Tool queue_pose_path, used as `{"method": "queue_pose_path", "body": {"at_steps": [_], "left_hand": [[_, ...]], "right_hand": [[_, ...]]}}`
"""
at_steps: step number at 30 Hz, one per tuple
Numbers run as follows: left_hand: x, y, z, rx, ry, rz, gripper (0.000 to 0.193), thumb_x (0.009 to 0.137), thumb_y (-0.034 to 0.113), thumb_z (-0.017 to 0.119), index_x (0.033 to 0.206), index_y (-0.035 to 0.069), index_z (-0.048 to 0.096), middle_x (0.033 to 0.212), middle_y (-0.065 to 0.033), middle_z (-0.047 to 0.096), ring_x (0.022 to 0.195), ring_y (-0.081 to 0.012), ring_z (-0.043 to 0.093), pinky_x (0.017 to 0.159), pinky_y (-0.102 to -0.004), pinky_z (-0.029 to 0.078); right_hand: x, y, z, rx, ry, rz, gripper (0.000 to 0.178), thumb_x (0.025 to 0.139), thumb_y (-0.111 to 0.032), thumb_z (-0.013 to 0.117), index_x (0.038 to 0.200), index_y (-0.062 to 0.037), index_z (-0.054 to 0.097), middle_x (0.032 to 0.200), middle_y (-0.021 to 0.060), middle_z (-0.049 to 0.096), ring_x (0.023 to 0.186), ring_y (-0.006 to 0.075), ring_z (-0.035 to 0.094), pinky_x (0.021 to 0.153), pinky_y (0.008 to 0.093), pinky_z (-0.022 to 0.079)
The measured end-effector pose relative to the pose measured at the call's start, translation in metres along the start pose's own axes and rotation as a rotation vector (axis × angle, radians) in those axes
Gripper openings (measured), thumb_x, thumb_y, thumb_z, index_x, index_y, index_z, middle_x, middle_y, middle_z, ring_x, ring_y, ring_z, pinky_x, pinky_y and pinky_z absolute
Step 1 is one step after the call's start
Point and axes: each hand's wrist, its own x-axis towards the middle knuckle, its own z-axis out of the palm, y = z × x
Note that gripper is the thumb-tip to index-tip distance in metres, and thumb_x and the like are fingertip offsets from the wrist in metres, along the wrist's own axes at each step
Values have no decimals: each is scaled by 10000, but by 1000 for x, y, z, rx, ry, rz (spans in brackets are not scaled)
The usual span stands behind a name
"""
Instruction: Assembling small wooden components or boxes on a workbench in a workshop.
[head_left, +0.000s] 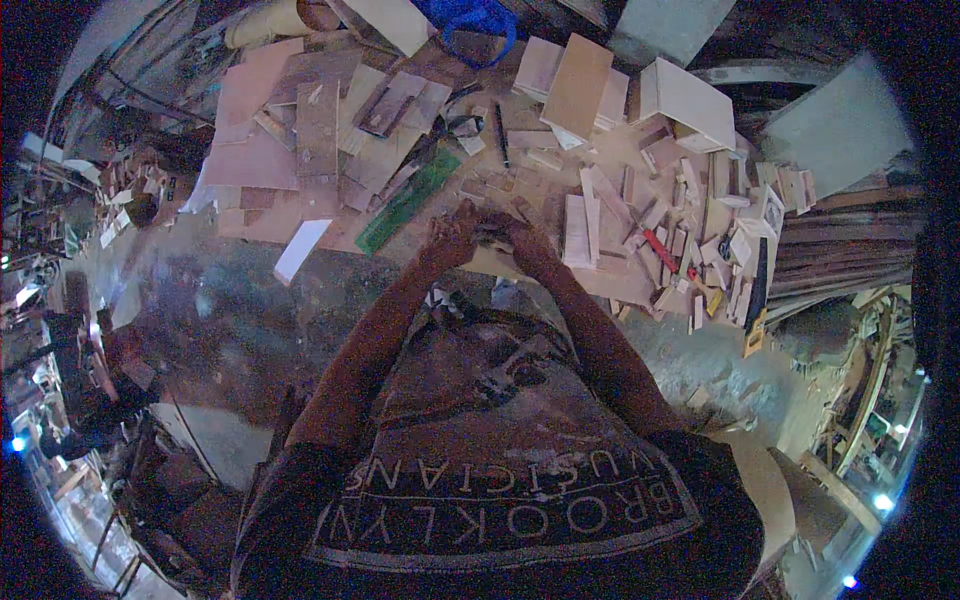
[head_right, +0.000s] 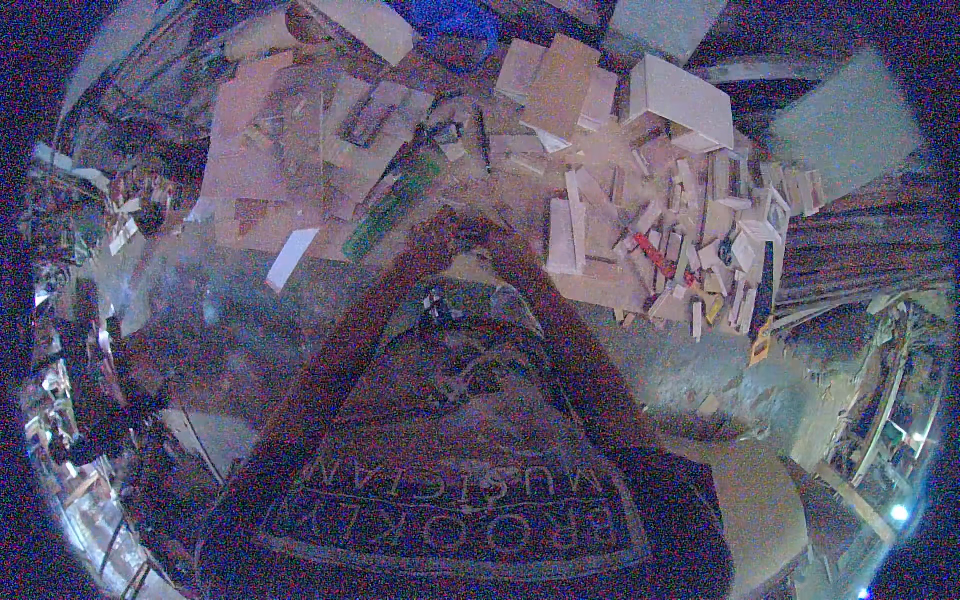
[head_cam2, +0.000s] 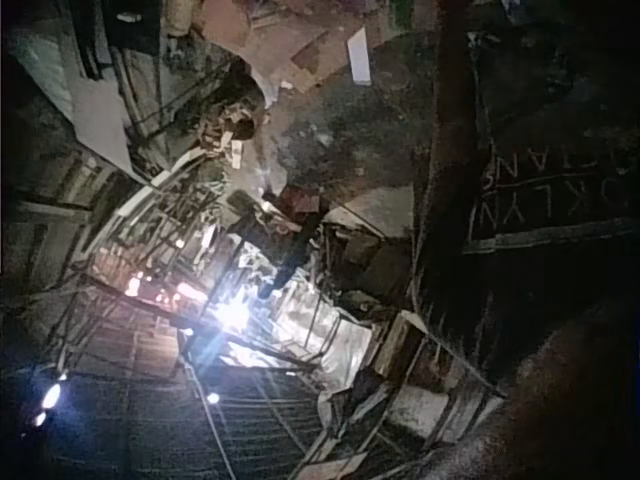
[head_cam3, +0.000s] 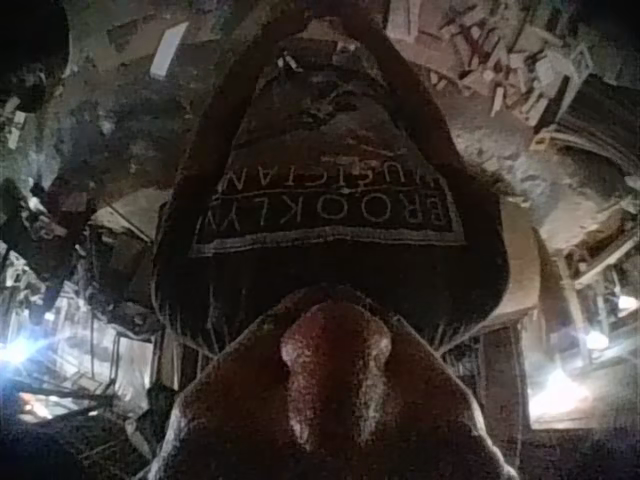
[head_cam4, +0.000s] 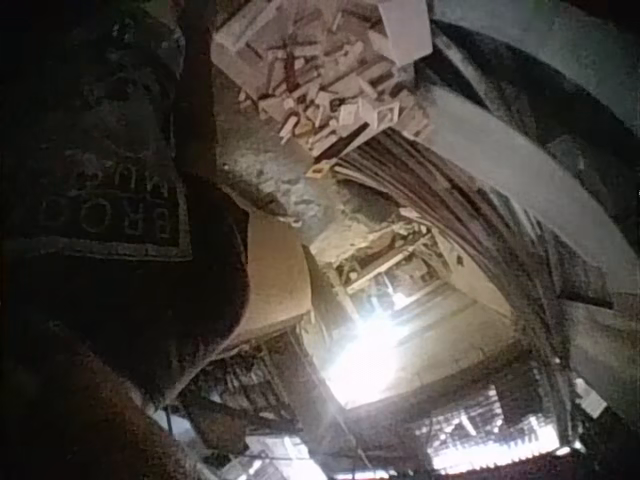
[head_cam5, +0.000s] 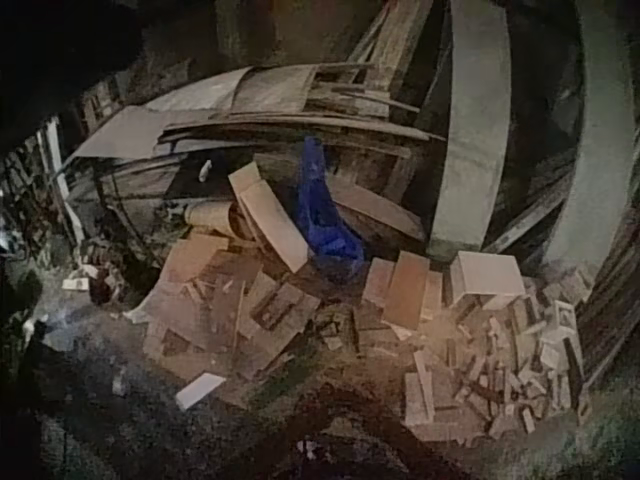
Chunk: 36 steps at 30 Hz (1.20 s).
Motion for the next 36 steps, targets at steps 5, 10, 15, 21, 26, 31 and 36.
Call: {"method": "queue_pose_path", "body": {"at_steps": [5,10,15,21,26,31,36], "left_hand": [[15,18,-41,-109,-224,-44,569,723,217,646,1273,142,518,1335,-177,476,983,-336,607,746,-538,494],[17,15,-42,-53,-277,-55,633,681,193,679,1284,139,497,1332,-175,463,1051,-350,576,828,-511,473],[0,-3,-39,-223,-121,-25,708,673,176,696,1329,150,430,1359,-170,425,1095,-374,551,834,-518,473],[-3,-3,-48,-203,-84,-35,656,721,127,666,1329,158,420,1383,-120,407,1090,-368,555,821,-510,490],[22,17,-76,-279,-340,-70,604,722,108,652,1293,159,464,1373,-125,435,1064,-351,576,828,-483,504],[3,-26,-11,-434,148,216,657,688,67,647,1311,118,447,1291,-159,532,1058,-370,581,850,-477,504],[15,8,-38,-445,-12,34,692,731,98,633,1370,90,366,1280,-177,536,1076,-378,574,833,-489,505]], "right_hand": [[-30,9,-22,327,-12,617,379,842,-156,650,1201,-74,562,1104,122,628,959,232,627,902,380,478],[-100,67,0,479,372,681,302,871,-112,621,1159,-36,571,939,151,636,763,212,623,675,328,521],[-105,37,-8,290,273,915,213,861,-68,604,1065,-5,609,939,175,646,749,235,646,691,339,533],[-61,-6,-26,29,105,508,459,788,-99,663,1225,-55,529,1155,212,596,1073,342,582,897,432,487],[-33,2,12,-147,109,358,670,755,-157,720,1348,-89,415,1333,187,481,1244,373,446,1021,472,402],[12,-19,6,33,66,248,747,774,-196,717,1402,-103,323,1366,184,450,1267,389,416,1036,481,384],[10,-21,-4,197,-10,404,726,788,-215,712,1388,-82,325,1334,217,464,1246,412,431,1020,490,395]]}}
